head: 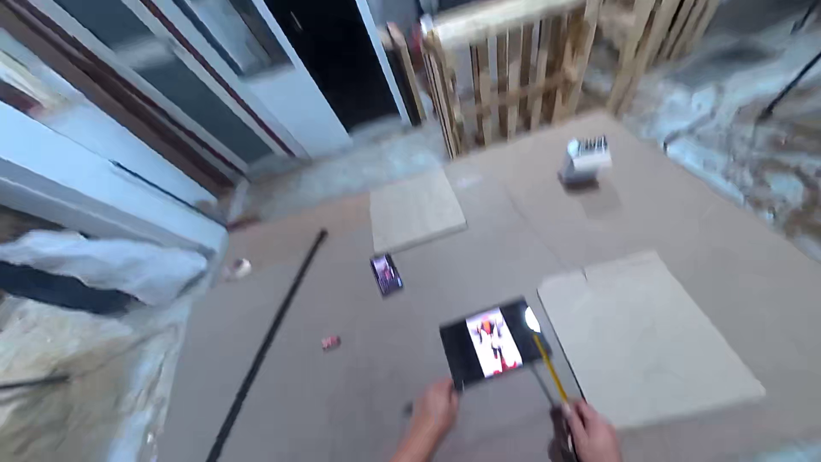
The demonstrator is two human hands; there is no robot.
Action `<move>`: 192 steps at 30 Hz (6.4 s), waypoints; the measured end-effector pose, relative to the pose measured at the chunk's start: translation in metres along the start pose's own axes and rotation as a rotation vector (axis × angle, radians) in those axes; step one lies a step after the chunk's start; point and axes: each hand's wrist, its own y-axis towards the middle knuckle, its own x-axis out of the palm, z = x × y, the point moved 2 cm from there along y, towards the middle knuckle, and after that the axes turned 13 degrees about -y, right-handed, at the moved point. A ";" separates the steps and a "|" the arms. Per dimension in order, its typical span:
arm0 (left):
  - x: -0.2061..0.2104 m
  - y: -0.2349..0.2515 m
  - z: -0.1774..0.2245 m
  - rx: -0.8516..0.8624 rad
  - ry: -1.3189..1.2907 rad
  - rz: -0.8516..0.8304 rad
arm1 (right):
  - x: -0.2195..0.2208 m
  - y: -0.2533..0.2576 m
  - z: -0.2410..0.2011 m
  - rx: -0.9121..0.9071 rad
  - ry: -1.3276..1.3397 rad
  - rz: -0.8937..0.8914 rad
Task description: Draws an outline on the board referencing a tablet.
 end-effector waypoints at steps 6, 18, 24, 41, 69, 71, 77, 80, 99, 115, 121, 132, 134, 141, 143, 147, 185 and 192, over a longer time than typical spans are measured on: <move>0.008 0.023 0.034 0.195 0.064 -0.054 | 0.022 -0.015 0.021 0.015 0.003 0.034; 0.003 0.051 0.065 0.139 0.282 -0.155 | 0.046 -0.022 0.013 0.005 0.037 -0.027; -0.012 0.066 0.064 0.094 0.270 -0.130 | 0.037 -0.008 0.006 -0.033 -0.026 -0.018; -0.015 0.048 0.043 0.023 0.030 -0.027 | -0.032 0.107 -0.008 -0.078 -0.119 0.018; -0.023 -0.056 -0.049 0.045 -0.646 0.147 | 0.040 0.061 -0.064 -0.727 -0.272 -0.438; -0.024 -0.044 -0.051 0.049 -0.606 0.126 | 0.032 0.070 -0.060 -0.709 -0.297 -0.383; -0.036 0.019 -0.040 0.045 -0.515 0.213 | 0.011 0.123 -0.054 -0.630 -0.439 -0.193; -0.042 0.046 -0.023 0.056 -0.534 0.262 | 0.004 0.141 -0.058 -0.630 -0.464 -0.107; -0.006 0.050 -0.147 0.093 0.138 0.654 | 0.000 0.214 -0.063 -0.697 -0.530 -0.072; -0.012 0.050 -0.145 0.101 0.049 0.669 | 0.000 0.229 -0.070 -0.694 -0.512 -0.100; -0.039 0.055 -0.030 0.371 0.023 0.415 | 0.001 0.224 -0.064 -0.715 -0.488 -0.082; -0.023 0.071 -0.002 0.379 0.255 0.134 | 0.001 0.222 -0.059 -0.735 -0.490 -0.084; -0.023 0.069 -0.003 0.376 0.267 0.146 | 0.002 0.222 -0.058 -0.745 -0.494 -0.084; -0.018 0.065 -0.005 0.384 0.223 0.206 | 0.000 0.221 -0.059 -0.741 -0.497 -0.093; -0.021 0.060 -0.012 0.375 0.131 0.294 | 0.000 0.221 -0.061 -0.744 -0.503 -0.090; -0.028 0.042 -0.059 0.214 -0.005 0.475 | 0.002 0.221 -0.059 -0.746 -0.518 -0.087; 0.007 0.020 -0.159 0.129 0.188 0.643 | -0.003 0.237 -0.061 -0.738 -0.497 -0.142; 0.007 0.020 -0.159 0.132 0.191 0.650 | -0.003 0.237 -0.061 -0.733 -0.499 -0.146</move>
